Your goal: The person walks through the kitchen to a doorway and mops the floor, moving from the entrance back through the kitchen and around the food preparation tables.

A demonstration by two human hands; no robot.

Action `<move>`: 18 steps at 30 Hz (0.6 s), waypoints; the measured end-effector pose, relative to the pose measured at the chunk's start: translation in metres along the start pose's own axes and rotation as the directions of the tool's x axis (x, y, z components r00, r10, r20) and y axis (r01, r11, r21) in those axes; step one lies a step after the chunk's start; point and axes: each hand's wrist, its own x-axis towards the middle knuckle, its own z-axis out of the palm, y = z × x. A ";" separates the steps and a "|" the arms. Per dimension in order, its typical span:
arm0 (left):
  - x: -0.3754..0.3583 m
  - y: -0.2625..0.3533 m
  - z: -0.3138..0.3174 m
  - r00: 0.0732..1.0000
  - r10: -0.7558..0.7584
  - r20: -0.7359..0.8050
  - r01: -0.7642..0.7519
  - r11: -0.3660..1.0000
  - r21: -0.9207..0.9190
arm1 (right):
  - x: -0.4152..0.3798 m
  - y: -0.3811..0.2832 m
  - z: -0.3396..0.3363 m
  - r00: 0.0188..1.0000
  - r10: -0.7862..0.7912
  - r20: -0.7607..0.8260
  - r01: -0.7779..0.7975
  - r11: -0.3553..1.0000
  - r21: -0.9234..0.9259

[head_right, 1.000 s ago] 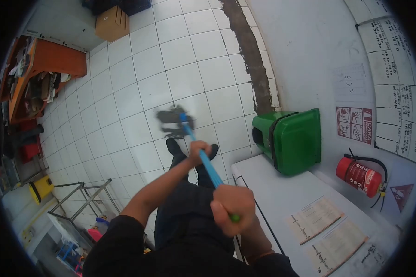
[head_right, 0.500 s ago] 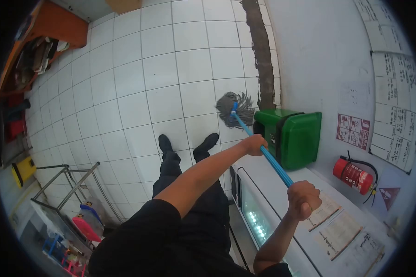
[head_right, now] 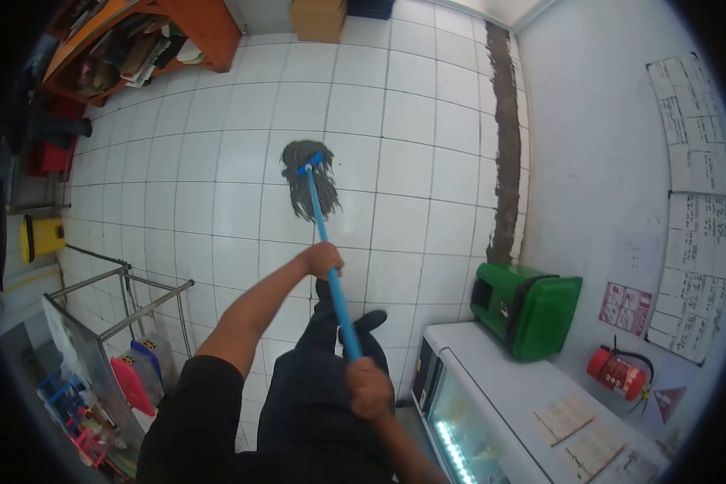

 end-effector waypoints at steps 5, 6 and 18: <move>-0.053 -0.019 -0.042 0.957 -0.277 0.084 0.227 0.900 0.373 | -0.009 0.042 0.064 0.983 0.040 0.181 -0.021 0.994 -0.106; -0.054 -0.017 -0.032 0.959 -0.275 0.076 0.229 0.901 0.369 | -0.017 0.045 0.061 0.987 0.037 0.155 -0.022 0.995 -0.098; -0.055 0.242 0.169 0.964 0.007 0.267 0.004 0.999 -0.037 | -0.370 -0.099 -0.124 0.874 0.476 -0.101 -0.388 0.557 -0.734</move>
